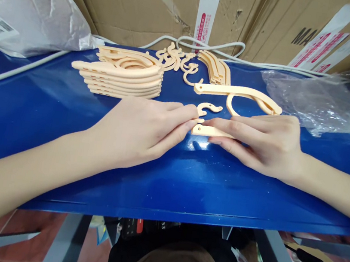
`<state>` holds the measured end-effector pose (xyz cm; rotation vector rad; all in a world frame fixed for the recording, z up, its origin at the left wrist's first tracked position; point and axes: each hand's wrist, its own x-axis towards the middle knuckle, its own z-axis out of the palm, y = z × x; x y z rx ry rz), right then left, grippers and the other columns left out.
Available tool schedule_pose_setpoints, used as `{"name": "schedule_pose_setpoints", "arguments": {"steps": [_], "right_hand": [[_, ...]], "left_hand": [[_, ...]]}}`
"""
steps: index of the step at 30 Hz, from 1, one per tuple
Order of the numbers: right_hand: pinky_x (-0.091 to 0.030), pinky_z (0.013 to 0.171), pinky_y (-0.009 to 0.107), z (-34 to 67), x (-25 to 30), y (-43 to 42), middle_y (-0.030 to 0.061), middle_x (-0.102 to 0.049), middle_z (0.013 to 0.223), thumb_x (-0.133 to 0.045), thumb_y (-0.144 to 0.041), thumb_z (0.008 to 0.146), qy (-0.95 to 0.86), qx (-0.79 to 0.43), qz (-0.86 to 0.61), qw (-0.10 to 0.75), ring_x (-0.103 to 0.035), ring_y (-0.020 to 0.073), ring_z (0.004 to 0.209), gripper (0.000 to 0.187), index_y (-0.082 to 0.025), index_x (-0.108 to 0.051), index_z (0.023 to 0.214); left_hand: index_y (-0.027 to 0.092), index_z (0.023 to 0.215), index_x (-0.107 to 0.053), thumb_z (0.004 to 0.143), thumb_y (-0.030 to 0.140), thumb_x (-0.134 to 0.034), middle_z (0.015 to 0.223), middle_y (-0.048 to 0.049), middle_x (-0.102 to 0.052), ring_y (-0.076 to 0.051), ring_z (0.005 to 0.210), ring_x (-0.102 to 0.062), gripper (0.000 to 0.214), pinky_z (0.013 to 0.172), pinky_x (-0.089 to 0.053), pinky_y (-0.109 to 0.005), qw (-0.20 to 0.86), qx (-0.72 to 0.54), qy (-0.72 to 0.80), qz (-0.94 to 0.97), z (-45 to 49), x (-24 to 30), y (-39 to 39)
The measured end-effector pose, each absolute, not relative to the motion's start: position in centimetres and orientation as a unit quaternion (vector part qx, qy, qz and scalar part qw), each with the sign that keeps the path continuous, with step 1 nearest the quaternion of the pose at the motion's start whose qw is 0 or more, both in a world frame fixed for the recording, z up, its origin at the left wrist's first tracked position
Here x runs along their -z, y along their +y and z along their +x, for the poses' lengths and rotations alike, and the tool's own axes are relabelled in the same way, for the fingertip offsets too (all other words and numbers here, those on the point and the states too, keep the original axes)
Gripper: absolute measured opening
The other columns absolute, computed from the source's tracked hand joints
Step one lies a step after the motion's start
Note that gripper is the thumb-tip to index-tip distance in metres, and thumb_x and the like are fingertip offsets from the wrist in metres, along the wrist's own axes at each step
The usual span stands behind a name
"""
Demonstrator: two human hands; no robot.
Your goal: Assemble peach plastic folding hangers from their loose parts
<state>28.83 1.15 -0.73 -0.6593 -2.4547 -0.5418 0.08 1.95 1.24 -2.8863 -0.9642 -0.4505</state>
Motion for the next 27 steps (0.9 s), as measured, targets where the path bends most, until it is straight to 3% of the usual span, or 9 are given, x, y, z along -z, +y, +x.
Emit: {"name": "schedule_pose_setpoints", "arguments": {"steps": [5, 10, 18, 27], "right_hand": [[-0.048, 0.057, 0.031, 28.7, 0.8, 0.9, -0.0001, -0.087, 0.086, -0.052, -0.042, 0.123, -0.906, 0.185, -0.263, 0.274, -0.076, 0.0144, 0.064, 0.038, -0.024, -0.085, 0.131], [-0.053, 0.059, 0.028, 28.9, 0.3, 1.2, 0.0047, -0.092, 0.102, -0.057, -0.037, 0.122, -0.918, 0.161, -0.246, 0.267, -0.083, 0.0159, 0.073, 0.036, -0.017, -0.083, 0.134], [-0.057, 0.065, 0.026, 29.6, 1.0, 1.5, 0.0052, -0.093, 0.116, -0.061, -0.036, 0.12, -0.919, 0.153, -0.264, 0.251, -0.086, 0.016, 0.081, 0.034, -0.023, -0.082, 0.144], [-0.051, 0.059, 0.025, 29.2, 0.6, 1.6, 0.0056, -0.093, 0.109, -0.059, -0.039, 0.122, -0.92, 0.144, -0.254, 0.261, -0.081, 0.0132, 0.072, 0.036, -0.017, -0.083, 0.137]], "left_hand": [[0.023, 0.113, -0.078, 0.123, 0.049, -0.015, 0.09, -0.0045, -0.081, -0.022, 0.073, -0.072, 0.069, 0.061, -0.038, -0.035, 0.055, 0.17, -0.305, -0.935, 0.0, -0.3, 2.5], [0.021, 0.114, -0.076, 0.121, 0.042, -0.03, 0.099, -0.0058, -0.082, -0.023, 0.085, -0.075, 0.051, 0.069, -0.044, -0.035, 0.023, 0.161, -0.331, -0.93, 0.1, -0.7, 2.4], [0.021, 0.103, -0.069, 0.119, 0.037, -0.033, 0.083, -0.0032, -0.069, -0.021, 0.074, -0.065, 0.043, 0.068, -0.042, -0.034, 0.048, 0.183, -0.37, -0.91, 0.1, -1.1, 2.1], [0.023, 0.097, -0.059, 0.119, 0.032, -0.035, 0.074, 0.0026, -0.062, -0.016, 0.062, -0.058, 0.033, 0.062, -0.041, -0.03, -0.005, 0.217, -0.318, -0.923, 0.2, -0.5, 2.2]]}}
